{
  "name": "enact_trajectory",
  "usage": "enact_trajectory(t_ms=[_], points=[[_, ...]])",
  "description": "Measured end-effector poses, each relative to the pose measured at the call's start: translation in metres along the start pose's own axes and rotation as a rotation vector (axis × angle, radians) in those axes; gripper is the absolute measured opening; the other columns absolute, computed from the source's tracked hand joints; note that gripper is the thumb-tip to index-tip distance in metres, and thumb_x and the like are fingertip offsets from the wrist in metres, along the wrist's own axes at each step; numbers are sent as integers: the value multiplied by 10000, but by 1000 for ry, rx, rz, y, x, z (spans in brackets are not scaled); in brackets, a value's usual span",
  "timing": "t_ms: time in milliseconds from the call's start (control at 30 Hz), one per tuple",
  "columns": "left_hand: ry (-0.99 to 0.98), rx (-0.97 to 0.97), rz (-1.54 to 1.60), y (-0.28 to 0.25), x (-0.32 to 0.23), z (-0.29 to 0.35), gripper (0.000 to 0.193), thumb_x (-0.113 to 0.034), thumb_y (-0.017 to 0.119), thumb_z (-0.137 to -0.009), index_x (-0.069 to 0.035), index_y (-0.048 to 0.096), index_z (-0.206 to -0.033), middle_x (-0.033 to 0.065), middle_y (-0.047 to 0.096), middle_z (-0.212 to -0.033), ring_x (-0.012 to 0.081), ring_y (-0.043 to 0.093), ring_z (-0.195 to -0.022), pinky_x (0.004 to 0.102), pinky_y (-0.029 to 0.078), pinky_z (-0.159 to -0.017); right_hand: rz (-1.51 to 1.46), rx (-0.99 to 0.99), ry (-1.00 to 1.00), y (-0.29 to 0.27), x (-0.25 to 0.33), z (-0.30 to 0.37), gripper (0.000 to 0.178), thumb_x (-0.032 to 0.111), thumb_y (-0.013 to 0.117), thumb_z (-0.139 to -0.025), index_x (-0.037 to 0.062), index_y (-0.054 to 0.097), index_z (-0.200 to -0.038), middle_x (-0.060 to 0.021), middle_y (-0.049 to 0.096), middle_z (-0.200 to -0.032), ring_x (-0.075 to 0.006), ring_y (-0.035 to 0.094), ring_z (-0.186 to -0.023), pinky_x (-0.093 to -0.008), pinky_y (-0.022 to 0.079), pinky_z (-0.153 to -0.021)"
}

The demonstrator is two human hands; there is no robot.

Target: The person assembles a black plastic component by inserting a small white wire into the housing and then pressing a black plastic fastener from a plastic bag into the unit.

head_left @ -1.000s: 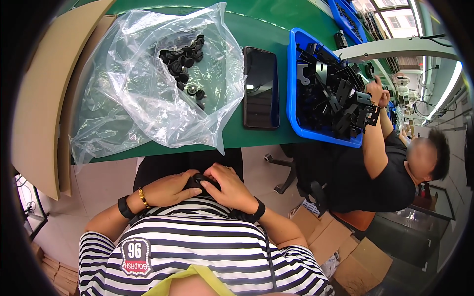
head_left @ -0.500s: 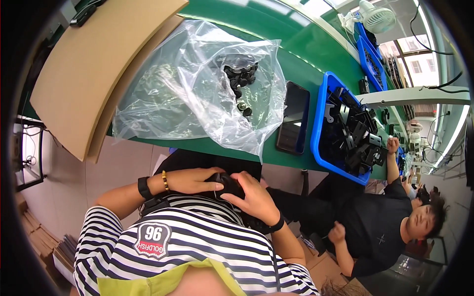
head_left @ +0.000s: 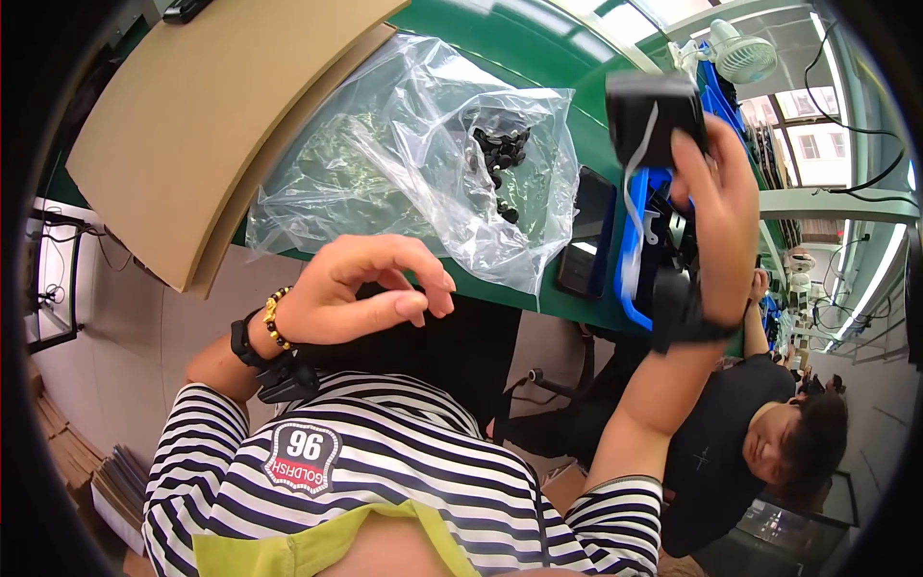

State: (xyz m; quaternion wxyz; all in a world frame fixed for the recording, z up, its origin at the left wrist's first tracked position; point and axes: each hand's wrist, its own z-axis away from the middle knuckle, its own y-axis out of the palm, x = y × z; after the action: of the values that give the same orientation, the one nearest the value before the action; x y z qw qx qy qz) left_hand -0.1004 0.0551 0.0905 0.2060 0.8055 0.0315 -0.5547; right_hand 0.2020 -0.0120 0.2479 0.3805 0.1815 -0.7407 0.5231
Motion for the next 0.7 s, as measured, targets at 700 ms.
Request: enact_trajectory(t_ms=[700], points=[[21, -185, -493, -23, 10, -12, 163, -192, 642, -970, -67, 628, -1075, 71, 665, -800, 201, 658, -698, 332, 511, -637, 456, 397, -392, 163, 62, -270, 344, 287, 641, -957, -8, 685, -1130, -90, 730, -966, -154, 689, -919, -290, 524, -776]])
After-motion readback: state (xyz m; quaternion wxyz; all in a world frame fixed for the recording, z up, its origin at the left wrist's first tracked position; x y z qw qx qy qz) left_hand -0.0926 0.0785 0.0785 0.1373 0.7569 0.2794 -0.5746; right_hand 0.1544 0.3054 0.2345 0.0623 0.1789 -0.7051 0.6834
